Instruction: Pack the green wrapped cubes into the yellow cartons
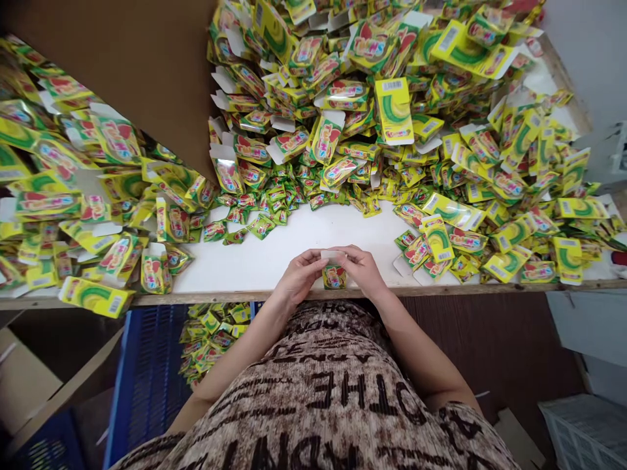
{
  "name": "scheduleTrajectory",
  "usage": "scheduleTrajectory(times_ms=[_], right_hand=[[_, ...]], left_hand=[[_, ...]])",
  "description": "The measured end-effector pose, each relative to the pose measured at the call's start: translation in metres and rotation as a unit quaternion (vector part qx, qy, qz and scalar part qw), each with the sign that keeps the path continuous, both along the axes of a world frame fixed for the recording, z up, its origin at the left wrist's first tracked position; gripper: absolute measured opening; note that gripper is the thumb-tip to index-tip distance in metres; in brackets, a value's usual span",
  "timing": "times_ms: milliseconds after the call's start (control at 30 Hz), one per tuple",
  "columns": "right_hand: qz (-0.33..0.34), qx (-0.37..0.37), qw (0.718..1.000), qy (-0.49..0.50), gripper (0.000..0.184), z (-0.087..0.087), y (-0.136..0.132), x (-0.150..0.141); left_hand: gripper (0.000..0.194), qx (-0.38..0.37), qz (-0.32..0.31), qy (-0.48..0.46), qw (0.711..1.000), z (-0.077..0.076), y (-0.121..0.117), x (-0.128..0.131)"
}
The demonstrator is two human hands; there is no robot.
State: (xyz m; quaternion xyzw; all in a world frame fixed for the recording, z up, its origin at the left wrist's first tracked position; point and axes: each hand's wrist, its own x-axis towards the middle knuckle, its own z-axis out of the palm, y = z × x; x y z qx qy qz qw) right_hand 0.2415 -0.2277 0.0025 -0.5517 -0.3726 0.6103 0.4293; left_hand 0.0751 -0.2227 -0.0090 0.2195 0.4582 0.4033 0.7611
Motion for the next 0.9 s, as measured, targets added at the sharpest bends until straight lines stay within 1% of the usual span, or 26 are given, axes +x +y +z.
scheduleTrajectory(times_ms=[67, 167, 233, 333, 400, 467, 533, 633, 700, 767, 833, 900], right_hand=[[0.007, -0.013, 1.0, 0.015, 0.033, -0.001, 0.0, 0.003], [-0.001, -0.03, 0.999, 0.026, 0.032, -0.003, 0.004, 0.006], [0.002, -0.027, 0.999, 0.021, 0.032, -0.004, 0.006, 0.006], [-0.008, -0.006, 1.0, -0.003, 0.032, -0.007, 0.007, 0.003], [-0.01, 0.014, 1.0, -0.021, 0.03, -0.009, 0.006, 0.003], [0.002, 0.042, 0.998, -0.038, 0.028, -0.011, 0.004, 0.004], [0.016, 0.072, 0.996, -0.047, 0.026, -0.014, 0.002, 0.006], [0.022, 0.11, 0.992, -0.054, 0.024, -0.02, -0.001, 0.009], [0.015, 0.152, 0.985, -0.078, 0.021, -0.024, -0.003, 0.008], [0.01, 0.201, 0.973, -0.11, 0.018, -0.026, -0.007, 0.007], [0.004, 0.24, 0.961, -0.137, 0.015, -0.027, -0.013, 0.004], [-0.005, 0.262, 0.951, -0.164, 0.014, -0.028, -0.019, 0.001]], left_hand=[[0.031, 0.064, 0.019, 0.047, 0.997, -0.004, 0.0, 0.0], [0.026, 0.14, 0.036, 0.136, 0.98, -0.012, 0.0, 0.002], [0.027, 0.156, 0.033, 0.164, 0.973, -0.017, 0.0, 0.003], [0.031, 0.164, 0.019, 0.162, 0.973, -0.021, 0.002, 0.003], [0.028, 0.195, 0.004, 0.175, 0.965, -0.021, 0.004, 0.002], [0.023, 0.247, -0.007, 0.21, 0.946, -0.021, 0.005, 0.001], [0.019, 0.305, -0.007, 0.249, 0.919, -0.021, 0.006, -0.002], [0.017, 0.369, -0.022, 0.276, 0.887, -0.02, 0.004, -0.007], [0.021, 0.384, -0.05, 0.275, 0.88, -0.021, 0.002, -0.01], [0.025, 0.377, -0.073, 0.269, 0.883, -0.021, -0.001, -0.014], [0.026, 0.362, -0.08, 0.272, 0.888, -0.022, -0.005, -0.016], [0.028, 0.356, -0.086, 0.283, 0.886, -0.023, -0.009, -0.017]])
